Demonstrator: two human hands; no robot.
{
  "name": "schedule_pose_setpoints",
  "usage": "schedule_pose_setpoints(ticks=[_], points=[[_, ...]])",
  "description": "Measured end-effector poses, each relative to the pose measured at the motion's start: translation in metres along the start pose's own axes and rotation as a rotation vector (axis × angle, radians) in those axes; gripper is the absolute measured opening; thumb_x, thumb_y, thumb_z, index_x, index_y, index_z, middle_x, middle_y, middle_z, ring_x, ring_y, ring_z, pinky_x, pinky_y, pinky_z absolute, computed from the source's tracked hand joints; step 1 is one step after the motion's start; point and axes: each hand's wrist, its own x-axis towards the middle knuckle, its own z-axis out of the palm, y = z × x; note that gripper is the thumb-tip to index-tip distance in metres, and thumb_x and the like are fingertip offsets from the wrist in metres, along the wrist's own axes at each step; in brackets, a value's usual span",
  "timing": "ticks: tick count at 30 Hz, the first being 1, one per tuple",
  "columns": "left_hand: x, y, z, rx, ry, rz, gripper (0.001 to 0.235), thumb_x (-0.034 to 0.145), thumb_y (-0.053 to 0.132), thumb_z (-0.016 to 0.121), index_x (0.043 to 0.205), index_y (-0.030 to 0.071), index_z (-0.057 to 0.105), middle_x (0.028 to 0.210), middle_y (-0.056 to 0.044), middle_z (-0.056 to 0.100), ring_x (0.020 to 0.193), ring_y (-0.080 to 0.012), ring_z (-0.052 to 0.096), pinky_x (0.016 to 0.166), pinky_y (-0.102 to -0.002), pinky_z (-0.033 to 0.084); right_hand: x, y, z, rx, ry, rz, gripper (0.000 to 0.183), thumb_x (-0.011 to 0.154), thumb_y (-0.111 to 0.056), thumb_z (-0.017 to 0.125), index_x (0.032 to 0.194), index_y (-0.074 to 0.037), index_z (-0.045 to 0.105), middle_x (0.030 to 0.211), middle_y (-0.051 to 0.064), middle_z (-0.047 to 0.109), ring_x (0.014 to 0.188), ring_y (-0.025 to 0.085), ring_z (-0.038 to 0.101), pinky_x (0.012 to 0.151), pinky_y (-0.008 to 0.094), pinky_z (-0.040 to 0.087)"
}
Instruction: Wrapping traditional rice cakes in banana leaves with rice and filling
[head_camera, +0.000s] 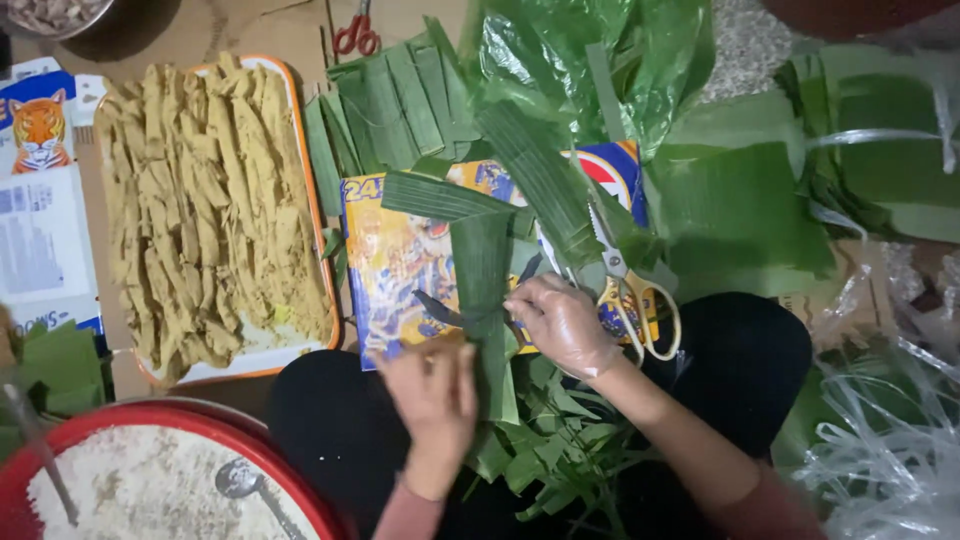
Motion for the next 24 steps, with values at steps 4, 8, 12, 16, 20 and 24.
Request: schedule_pose_setpoints(ticks=[4,8,12,16,20,24], points=[[-0.026,0.003,0.037,-0.057,-0.015,-0.155,0.021,0.094,0.034,0.074,0.104,0.015,0.074,0.09,-0.005,0.062,0.084,-0.028,0.062,0.115,-0.059,0.033,0.001,-0.004,-0.002,-0.008,0.008,-0.019,0.006,0.086,-0.026,0.079,0.087,-0.022,0.075,0.085,0.004,0.073,0.09,0.03,0.073,0.079,0.041,0.058],[-0.01,0.007,0.048,-0.207,0.057,-0.268,0.021,0.091,0.03,0.081,0.103,0.013,0.073,0.084,-0.003,0.054,0.08,-0.0278,0.061,0.102,-0.044,0.046,0.0,-0.003,0.0,-0.013,0.06,-0.075,0.006,0.085,-0.023,0.079,0.085,-0.02,0.074,0.082,0.006,0.071,0.086,0.031,0.072,0.077,0.041,0.058],[0.006,0.015,0.053,-0.465,0.092,-0.304,0.009,0.09,0.013,0.081,0.096,0.011,0.075,0.091,-0.003,0.065,0.094,-0.0257,0.067,0.118,-0.047,0.032,-0.003,0.0,0.004,-0.044,0.07,-0.081,0.005,0.087,-0.027,0.078,0.086,-0.024,0.074,0.082,0.0,0.07,0.087,0.025,0.072,0.078,0.036,0.058],[-0.013,-0.005,0.07,-0.97,0.039,-0.525,0.001,0.097,0.001,0.067,0.098,0.001,0.067,0.084,-0.011,0.067,0.088,-0.0245,0.067,0.115,-0.047,0.033,-0.005,0.008,0.011,-0.055,0.083,-0.122,0.006,0.089,-0.023,0.077,0.088,-0.02,0.073,0.08,0.003,0.069,0.084,0.028,0.072,0.076,0.037,0.058],[-0.013,-0.015,0.058,-1.084,-0.051,-0.657,0.007,0.101,0.0,0.059,0.097,0.003,0.063,0.078,-0.006,0.068,0.085,-0.0156,0.061,0.119,-0.052,0.029,-0.003,-0.005,0.004,-0.059,0.135,-0.214,0.004,0.091,-0.018,0.077,0.088,-0.015,0.077,0.078,0.004,0.07,0.077,0.028,0.072,0.073,0.034,0.06],[-0.005,-0.017,0.058,-0.934,-0.056,-0.575,0.008,0.099,0.004,0.065,0.091,0.003,0.065,0.072,-0.007,0.069,0.081,-0.0195,0.066,0.125,-0.054,0.015,-0.01,-0.017,0.0,-0.012,0.177,-0.187,0.005,0.091,-0.015,0.077,0.094,-0.017,0.08,0.083,0.005,0.07,0.08,0.028,0.073,0.073,0.037,0.061]])
